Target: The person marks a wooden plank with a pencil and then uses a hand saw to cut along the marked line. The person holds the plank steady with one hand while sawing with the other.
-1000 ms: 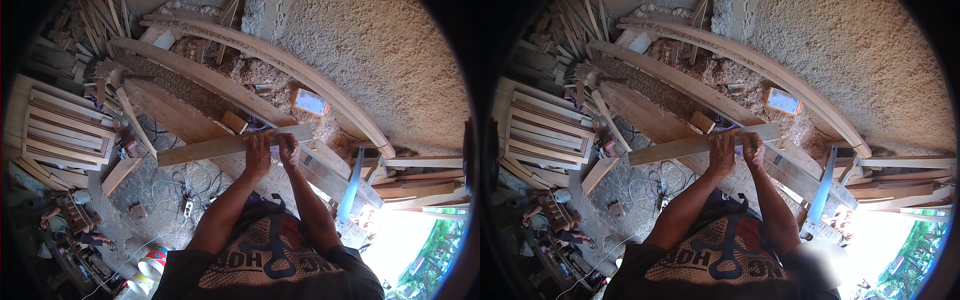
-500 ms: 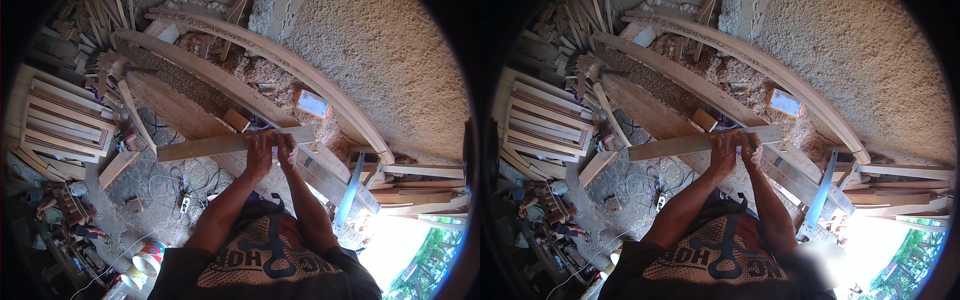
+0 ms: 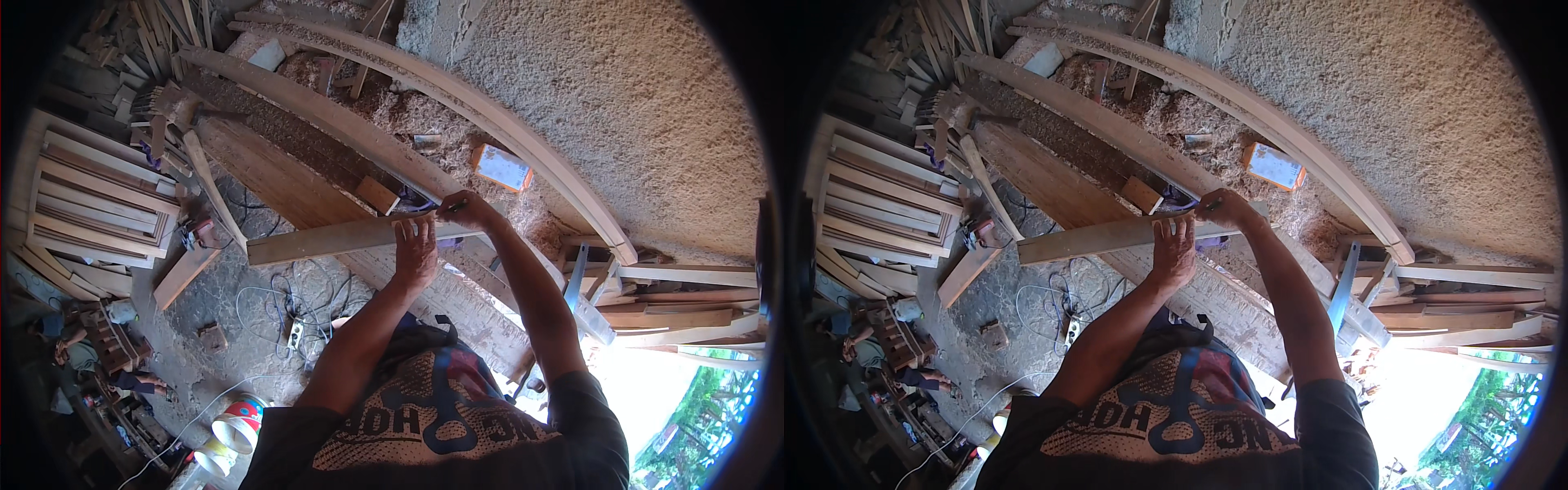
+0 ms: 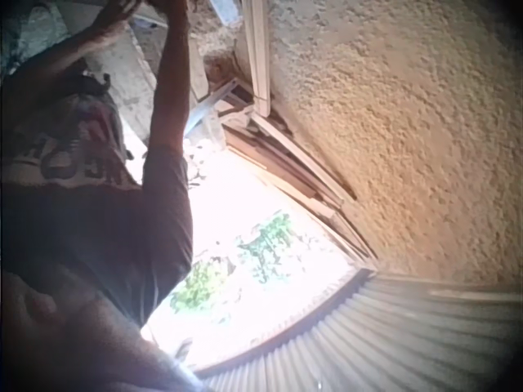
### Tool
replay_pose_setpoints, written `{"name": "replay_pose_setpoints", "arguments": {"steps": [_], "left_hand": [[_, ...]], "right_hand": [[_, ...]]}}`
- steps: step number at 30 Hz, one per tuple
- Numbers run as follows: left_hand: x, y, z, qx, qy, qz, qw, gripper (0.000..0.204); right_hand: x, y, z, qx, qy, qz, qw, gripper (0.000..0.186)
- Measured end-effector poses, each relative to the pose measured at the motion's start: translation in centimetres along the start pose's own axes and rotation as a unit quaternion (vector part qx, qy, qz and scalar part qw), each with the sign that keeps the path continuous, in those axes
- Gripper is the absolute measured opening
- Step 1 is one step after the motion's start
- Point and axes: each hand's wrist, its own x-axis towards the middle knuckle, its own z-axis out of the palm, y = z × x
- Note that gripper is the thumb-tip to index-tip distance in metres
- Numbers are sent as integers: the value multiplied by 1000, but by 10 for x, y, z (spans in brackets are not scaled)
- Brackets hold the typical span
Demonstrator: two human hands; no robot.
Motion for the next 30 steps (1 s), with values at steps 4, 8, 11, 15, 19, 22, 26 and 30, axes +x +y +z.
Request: {"name": "replay_pose_setpoints", "arguments": {"steps": [4,8,11,15,19,22,26,30], "left_hand": [[3,0,-1,-2,-1,2,1000,78],[2,0,0,1,1,-6,1000,76],[2,1,-5,2,0,0,1000,75],[1,-1,2,10,11,-3,1000,76],[3,2,-1,10,20,-2,1000,76],[3,2,2,14,22,-4,1000,75],[1,-1,0,23,25,-3,999,73],[3,2,-1,23,47,-3,999,67]], "right_hand": [[-8,3,0,44,2,2,999,15],[-13,0,2,52,20,3,998,13],[-16,3,5,54,41,28,997,10],[-18,0,10,24,87,18,996,10],[-20,15,18,-52,160,-52,984,19],[-26,22,34,-5,219,-49,974,22],[-37,9,42,44,201,0,979,22],[-41,11,38,37,185,-2,982,20]]}}
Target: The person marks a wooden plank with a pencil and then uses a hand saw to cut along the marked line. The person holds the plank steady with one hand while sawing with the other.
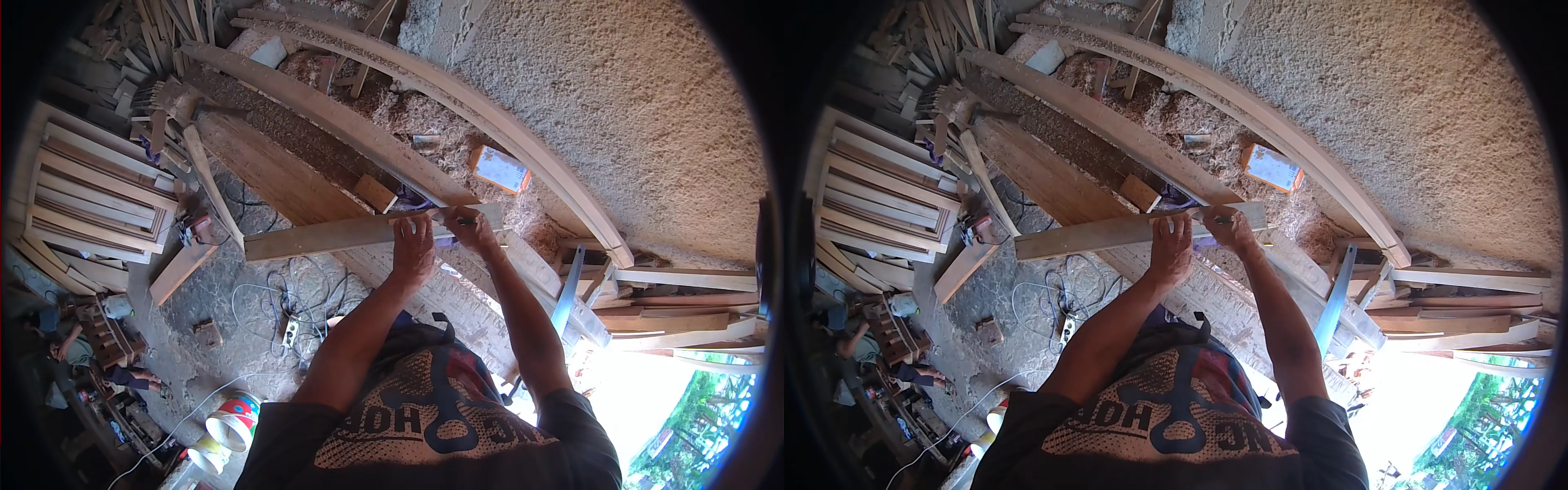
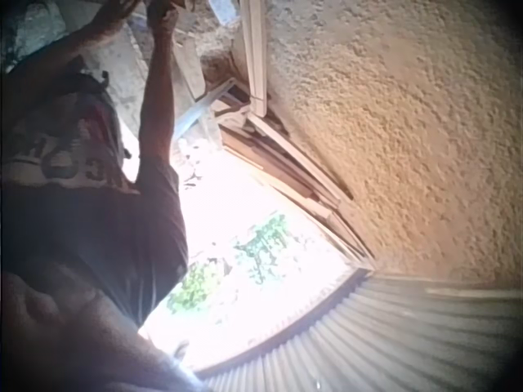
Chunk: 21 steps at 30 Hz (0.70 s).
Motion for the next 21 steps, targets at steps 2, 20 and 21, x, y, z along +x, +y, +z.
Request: {"name": "replay_pose_setpoints", "arguments": {"steps": [2,20,21], "left_hand": [[1,2,-3,-1,4,-1,1000,63],[-12,14,9,-57,-76,-59,994,71],[-12,14,10,-62,-62,-60,994,72]], "right_hand": [[0,3,-1,4,0,-1,1000,19],[57,-74,40,32,-177,-41,983,20],[60,-73,42,45,-191,-22,980,20]]}}
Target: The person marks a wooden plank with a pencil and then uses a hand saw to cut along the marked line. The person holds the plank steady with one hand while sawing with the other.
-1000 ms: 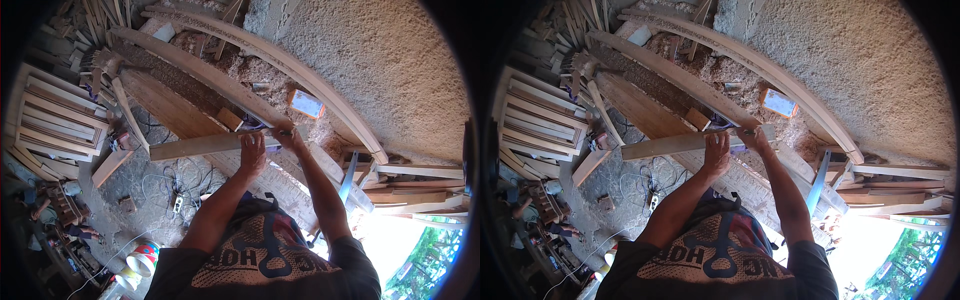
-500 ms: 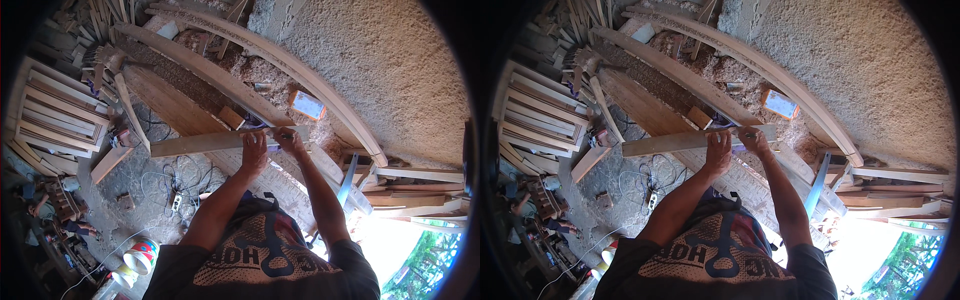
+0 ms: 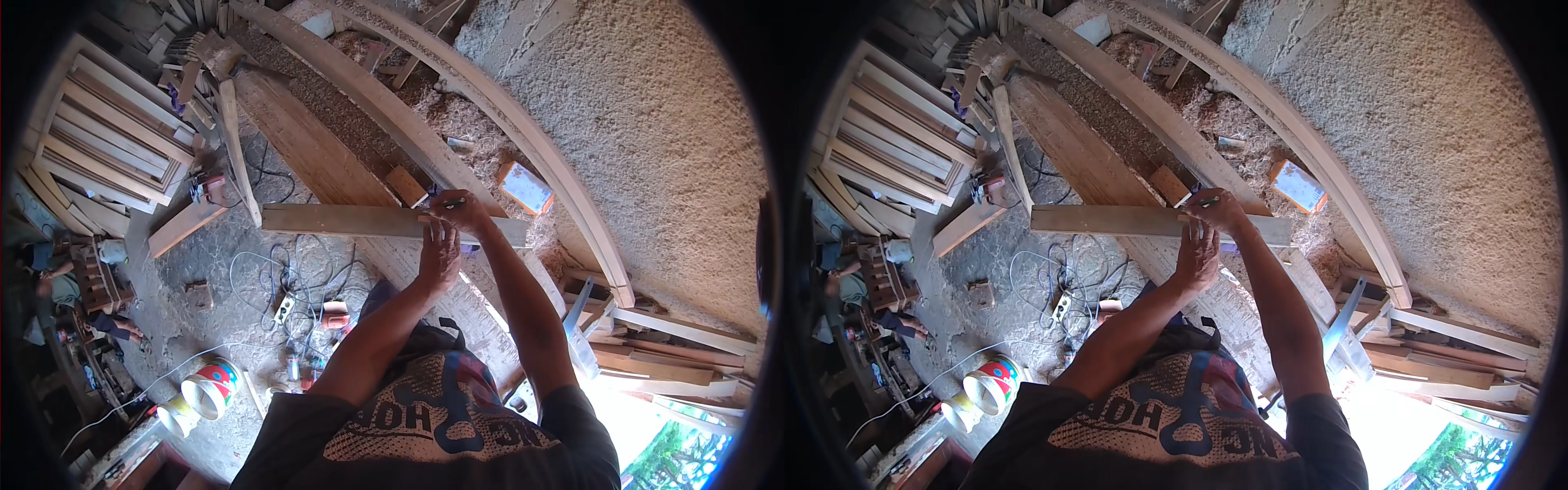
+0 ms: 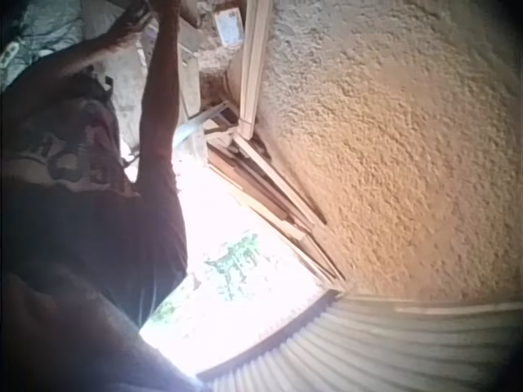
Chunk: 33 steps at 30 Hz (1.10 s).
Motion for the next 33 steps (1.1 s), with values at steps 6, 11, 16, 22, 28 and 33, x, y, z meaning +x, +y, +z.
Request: {"name": "replay_pose_setpoints", "arguments": {"steps": [6,11,16,22,28,33], "left_hand": [[-2,1,2,-26,31,7,999,80],[-1,0,-2,-23,13,9,1000,84],[4,3,-7,-5,18,8,1000,84],[4,2,-11,36,25,4,999,82],[8,2,-10,48,30,6,998,76],[8,-1,-10,55,29,10,998,72]], "right_hand": [[10,4,2,-50,-24,14,998,21],[17,7,7,-74,-26,-6,997,20],[24,14,-3,-107,-42,8,993,21],[31,-2,-42,-240,-132,8,962,18],[37,-12,-56,-379,-194,-58,903,23],[30,-32,-65,-459,-205,-46,863,25]]}}
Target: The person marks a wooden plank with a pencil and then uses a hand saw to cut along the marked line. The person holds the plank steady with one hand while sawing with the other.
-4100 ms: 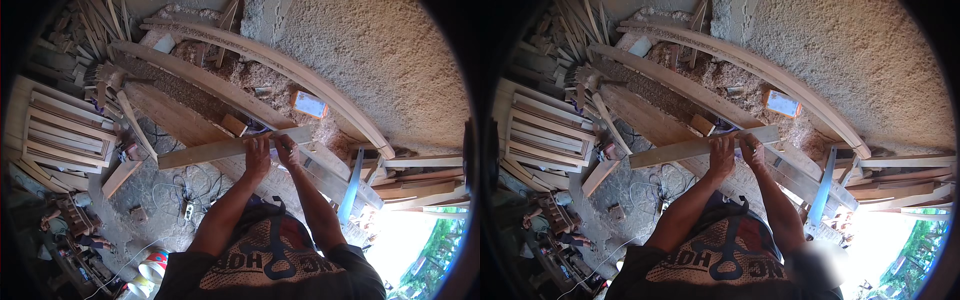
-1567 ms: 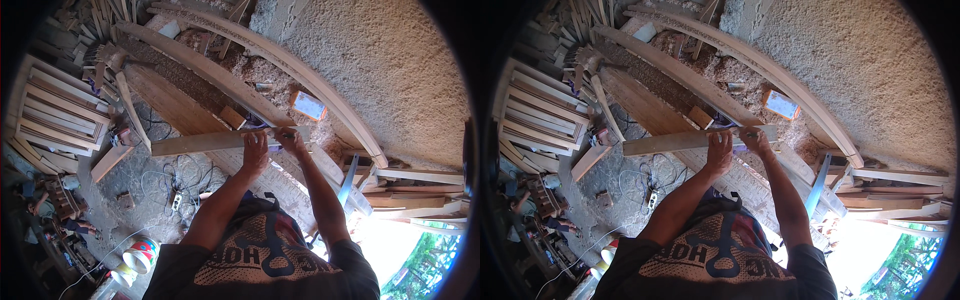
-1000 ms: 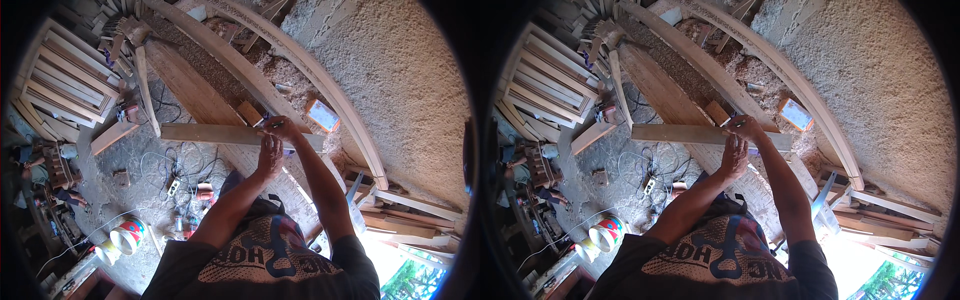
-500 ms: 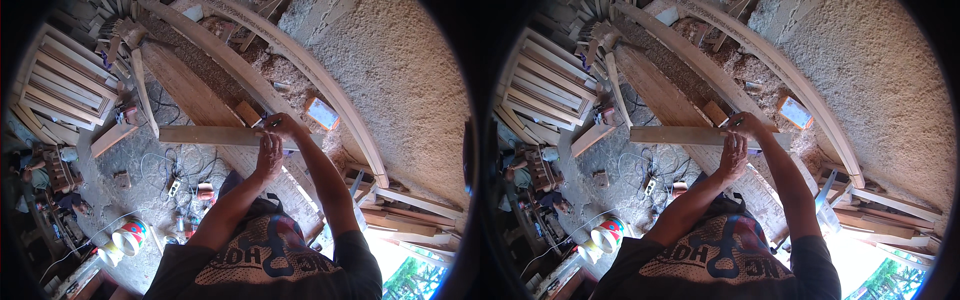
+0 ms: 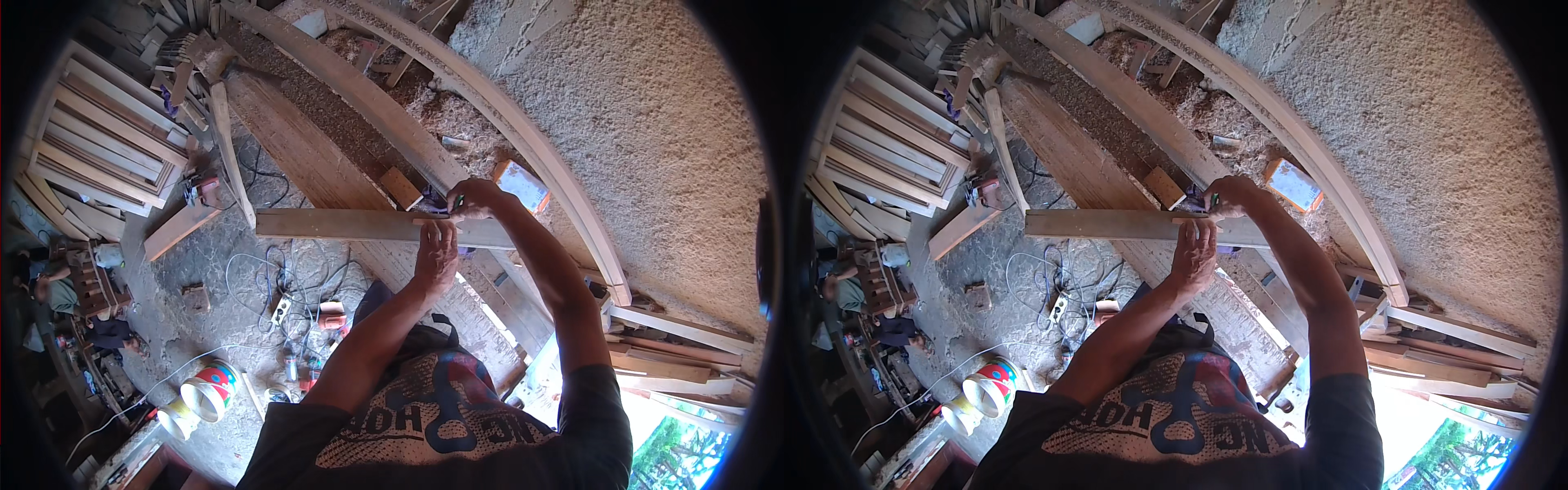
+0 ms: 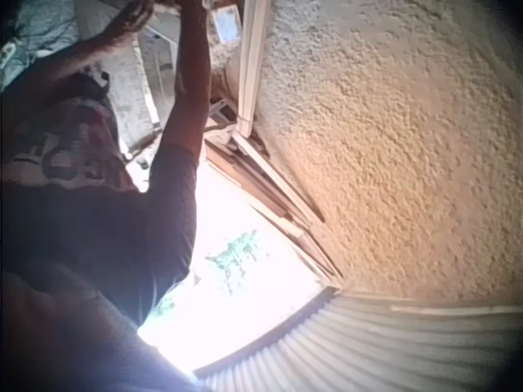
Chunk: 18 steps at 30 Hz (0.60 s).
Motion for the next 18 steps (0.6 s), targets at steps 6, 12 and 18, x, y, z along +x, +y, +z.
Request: {"name": "replay_pose_setpoints", "arguments": {"steps": [6,12,18], "left_hand": [[6,-14,-1,-3,25,47,999,63],[38,-67,4,-183,-91,160,966,37],[91,-99,-8,-16,-120,343,932,33]], "right_hand": [[-24,-7,0,-40,152,53,986,23],[-51,-26,41,328,395,22,858,15],[-86,-52,98,471,419,125,766,25]]}}
